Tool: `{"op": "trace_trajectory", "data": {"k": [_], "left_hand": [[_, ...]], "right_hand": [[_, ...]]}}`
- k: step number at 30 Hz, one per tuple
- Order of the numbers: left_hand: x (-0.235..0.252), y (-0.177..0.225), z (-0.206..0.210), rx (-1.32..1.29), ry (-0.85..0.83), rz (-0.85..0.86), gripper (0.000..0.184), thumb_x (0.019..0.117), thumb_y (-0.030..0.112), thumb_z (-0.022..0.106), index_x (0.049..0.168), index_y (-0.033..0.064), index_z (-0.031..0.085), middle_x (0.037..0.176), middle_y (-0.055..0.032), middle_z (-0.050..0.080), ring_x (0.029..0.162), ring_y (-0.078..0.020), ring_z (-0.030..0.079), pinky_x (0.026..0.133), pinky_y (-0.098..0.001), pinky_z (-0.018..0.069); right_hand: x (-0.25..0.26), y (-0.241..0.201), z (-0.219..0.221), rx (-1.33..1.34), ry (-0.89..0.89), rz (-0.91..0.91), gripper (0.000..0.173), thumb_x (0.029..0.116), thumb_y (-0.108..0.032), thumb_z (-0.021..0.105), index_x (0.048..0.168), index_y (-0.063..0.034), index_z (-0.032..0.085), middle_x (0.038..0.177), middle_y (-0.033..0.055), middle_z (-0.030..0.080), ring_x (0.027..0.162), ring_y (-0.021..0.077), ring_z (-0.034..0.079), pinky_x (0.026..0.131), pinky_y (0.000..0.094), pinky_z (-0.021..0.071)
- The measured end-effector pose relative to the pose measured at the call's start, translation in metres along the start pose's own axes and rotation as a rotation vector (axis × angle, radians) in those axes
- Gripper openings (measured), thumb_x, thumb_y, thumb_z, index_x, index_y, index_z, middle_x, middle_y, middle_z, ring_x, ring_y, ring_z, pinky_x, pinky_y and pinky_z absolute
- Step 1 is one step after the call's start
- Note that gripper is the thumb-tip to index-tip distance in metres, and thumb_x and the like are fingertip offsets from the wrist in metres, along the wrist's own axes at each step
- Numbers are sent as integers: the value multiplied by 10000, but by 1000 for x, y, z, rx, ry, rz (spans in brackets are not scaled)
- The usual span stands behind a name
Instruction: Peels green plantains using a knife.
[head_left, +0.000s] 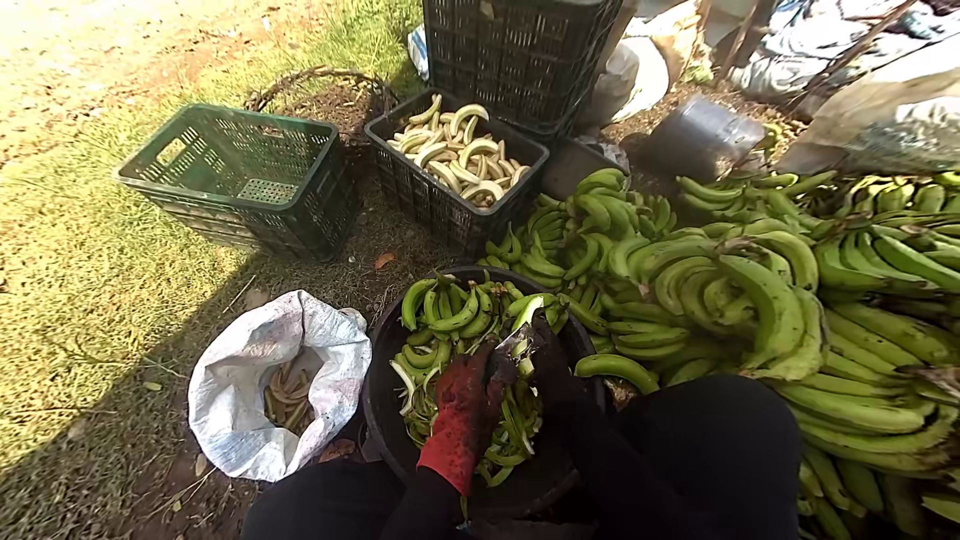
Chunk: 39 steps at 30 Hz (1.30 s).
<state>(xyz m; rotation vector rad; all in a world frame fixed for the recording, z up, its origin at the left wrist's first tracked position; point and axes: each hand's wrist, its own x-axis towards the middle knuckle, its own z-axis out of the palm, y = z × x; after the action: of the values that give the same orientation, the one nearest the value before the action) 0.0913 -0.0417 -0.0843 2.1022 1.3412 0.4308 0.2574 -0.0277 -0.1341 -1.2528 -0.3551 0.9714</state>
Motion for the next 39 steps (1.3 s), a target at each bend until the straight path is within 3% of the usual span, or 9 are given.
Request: {"op": "trace_trajectory", "data": {"k": [2, 6, 12, 16, 20, 24, 29, 35, 39], "left_hand": [[-5, 4, 5, 31, 56, 47, 518, 976, 464, 582, 1405, 178, 636, 1128, -187, 706, 1014, -368, 689, 903, -555, 548], [1, 3, 3, 42, 89, -1, 493, 979, 439, 579, 1384, 165, 646, 1136, -188, 705, 1026, -369, 689, 906, -555, 549], [30, -21, -16, -28, 5, -161, 438, 1072, 352, 447, 1442, 160, 582, 1294, -160, 665, 1219, -322, 630, 1066, -524, 481], [37, -39, -11, -106, 107, -173, 443, 1084, 414, 425, 1396, 168, 620, 1287, -104, 682, 1237, -241, 626, 1097, -470, 475], [21, -19, -2, -71, 16, -34, 451, 1059, 405, 461, 1411, 166, 611, 1245, -124, 691, 1170, -277, 656, 1042, -494, 511], [-1, -2, 11, 57, 73, 208, 512, 981, 494, 557, 1361, 171, 669, 1114, -181, 717, 997, -364, 701, 883, -559, 562], [-2, -3, 15, 71, 207, 234, 544, 941, 549, 597, 1300, 156, 707, 1074, -174, 725, 962, -363, 706, 855, -558, 568], [20, -11, 1, -88, 9, -65, 413, 1068, 309, 461, 1419, 153, 610, 1270, -153, 679, 1185, -315, 647, 1043, -519, 499], [37, -34, -3, -220, 87, -195, 445, 1103, 374, 390, 1381, 120, 627, 1299, -127, 672, 1251, -241, 615, 1098, -459, 472]], "right_hand": [[10, -17, 17, 127, 159, 36, 467, 1128, -384, 239, 1402, -76, 458, 1040, 122, 633, 805, 186, 638, 688, 367, 564], [4, -30, 30, 17, 306, 8, 439, 1122, -334, 354, 1452, -61, 449, 1277, 156, 596, 1054, 197, 631, 882, 389, 552], [-37, -18, 7, -566, -389, -38, 533, 1107, -316, 343, 1541, -11, 402, 1522, 167, 492, 1373, 139, 496, 1160, 308, 386], [-47, -10, -17, -546, -662, 185, 602, 1041, -409, 470, 1574, -142, 393, 1454, 91, 572, 1246, 141, 604, 1050, 373, 509], [-20, 2, -25, -103, -296, 253, 475, 1117, -403, 241, 1465, -145, 436, 1050, 104, 696, 814, 215, 695, 638, 378, 592], [-8, -39, 7, 246, 98, 272, 435, 1119, -398, 211, 1179, -93, 515, 816, 72, 601, 627, 152, 604, 548, 304, 533], [6, -30, 5, 316, 103, 283, 459, 1117, -402, 217, 1124, -58, 520, 735, 114, 630, 574, 213, 629, 509, 357, 547], [-33, -11, 10, -458, -165, -116, 476, 1115, -216, 298, 1490, 39, 443, 1458, 194, 529, 1304, 146, 535, 1120, 287, 415], [-56, -13, 0, -606, -588, 61, 594, 1060, -392, 395, 1581, -109, 368, 1513, 113, 512, 1298, 124, 559, 1092, 341, 463]]}}
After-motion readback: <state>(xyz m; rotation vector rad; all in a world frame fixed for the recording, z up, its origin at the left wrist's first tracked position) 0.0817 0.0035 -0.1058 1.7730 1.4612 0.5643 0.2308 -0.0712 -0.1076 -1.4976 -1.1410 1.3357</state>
